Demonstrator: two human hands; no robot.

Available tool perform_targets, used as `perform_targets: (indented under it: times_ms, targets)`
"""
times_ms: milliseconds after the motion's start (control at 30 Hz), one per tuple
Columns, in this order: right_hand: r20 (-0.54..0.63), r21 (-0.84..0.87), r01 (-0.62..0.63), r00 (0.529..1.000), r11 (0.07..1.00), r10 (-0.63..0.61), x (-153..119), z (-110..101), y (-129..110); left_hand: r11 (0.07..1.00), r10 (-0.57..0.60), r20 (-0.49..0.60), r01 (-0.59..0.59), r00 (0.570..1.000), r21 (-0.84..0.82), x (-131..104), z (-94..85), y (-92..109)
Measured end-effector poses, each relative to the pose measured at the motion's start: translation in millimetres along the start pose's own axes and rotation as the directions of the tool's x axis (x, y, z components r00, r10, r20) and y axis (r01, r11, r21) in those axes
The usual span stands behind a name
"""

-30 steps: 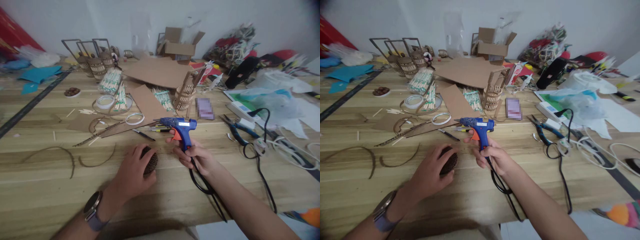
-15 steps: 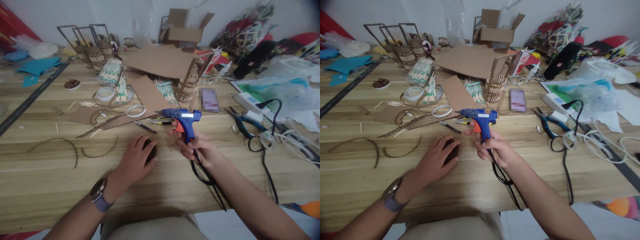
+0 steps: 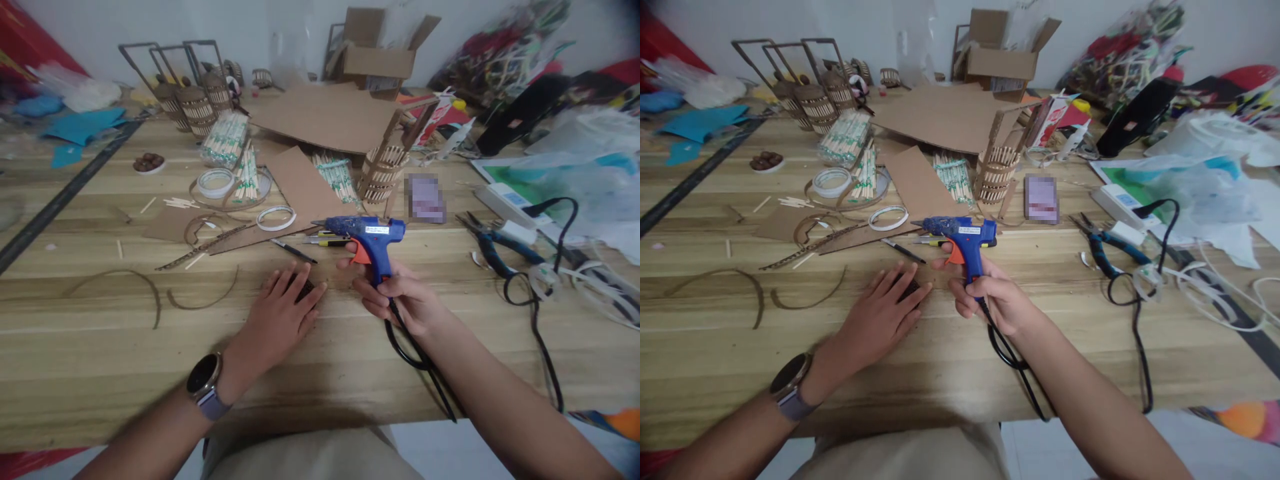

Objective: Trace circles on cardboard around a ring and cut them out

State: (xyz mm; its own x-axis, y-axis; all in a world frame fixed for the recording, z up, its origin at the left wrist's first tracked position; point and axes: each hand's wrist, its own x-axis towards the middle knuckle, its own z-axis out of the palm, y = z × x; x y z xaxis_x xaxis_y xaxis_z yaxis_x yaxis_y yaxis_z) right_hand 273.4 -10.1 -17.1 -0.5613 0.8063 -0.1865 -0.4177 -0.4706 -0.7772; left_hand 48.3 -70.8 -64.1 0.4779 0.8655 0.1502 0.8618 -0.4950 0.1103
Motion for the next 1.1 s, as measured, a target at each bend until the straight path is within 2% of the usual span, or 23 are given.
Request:
perform_targets:
  times_ms: [267, 367, 433, 500, 567, 633, 700, 767, 933, 1100]
  targets:
    - [-0.022, -0.017, 0.0, 1.0, 1.0, 0.0, 2, -3, 1, 0.998, -0.002, 0.058, 0.006, 0.998, -0.066, 1, -0.4, -2]
    - [-0.015, -0.021, -0.002, 1.0, 1.0, 0.001, 1, -2, -1, 0.973, -0.002, 0.151, 0.037, 0.989, -0.229, 1, -11.5, -13]
    - [-0.012, -0.008, 0.005, 1.0, 1.0, -0.005, 0, 0, -3, 0.919, -0.032, 0.195, 0.105, 0.98, -0.379, -1, -23.2, -26]
    - [-0.014, 0.003, 0.012, 1.0, 1.0, -0.012, -1, 2, -4, 0.88, -0.161, 0.113, 0.194, 0.981, -0.433, -3, -34.0, -39]
    - [-0.023, 0.001, 0.014, 1.0, 1.0, -0.014, -2, 4, -5, 0.901, -0.191, 0.005, 0.177, 0.982, -0.396, -4, -39.9, -48]
    - [-0.035, -0.007, 0.012, 0.999, 1.0, -0.012, -2, 5, -5, 0.948, -0.078, -0.024, 0.066, 0.997, -0.31, -3, -39.2, -48]
    - [-0.044, -0.026, 0.013, 0.999, 1.0, -0.014, -2, 6, -5, 0.973, 0.078, 0.018, -0.072, 0.997, -0.22, 1, -33.1, -42]
    - [-0.053, -0.044, 0.022, 0.998, 0.999, -0.024, -1, 7, -5, 0.975, 0.175, 0.058, -0.165, 0.983, -0.147, 6, -24.0, -33]
    - [-0.084, -0.022, 0.043, 0.995, 0.999, -0.045, -2, 5, -11, 0.962, 0.269, 0.085, -0.263, 0.959, -0.075, 13, -2.6, -25]
    - [-0.102, 0.022, 0.145, 0.985, 0.989, -0.142, -6, 3, -22, 0.957, 0.284, 0.01, -0.284, 0.959, -0.054, 12, 8.1, -30]
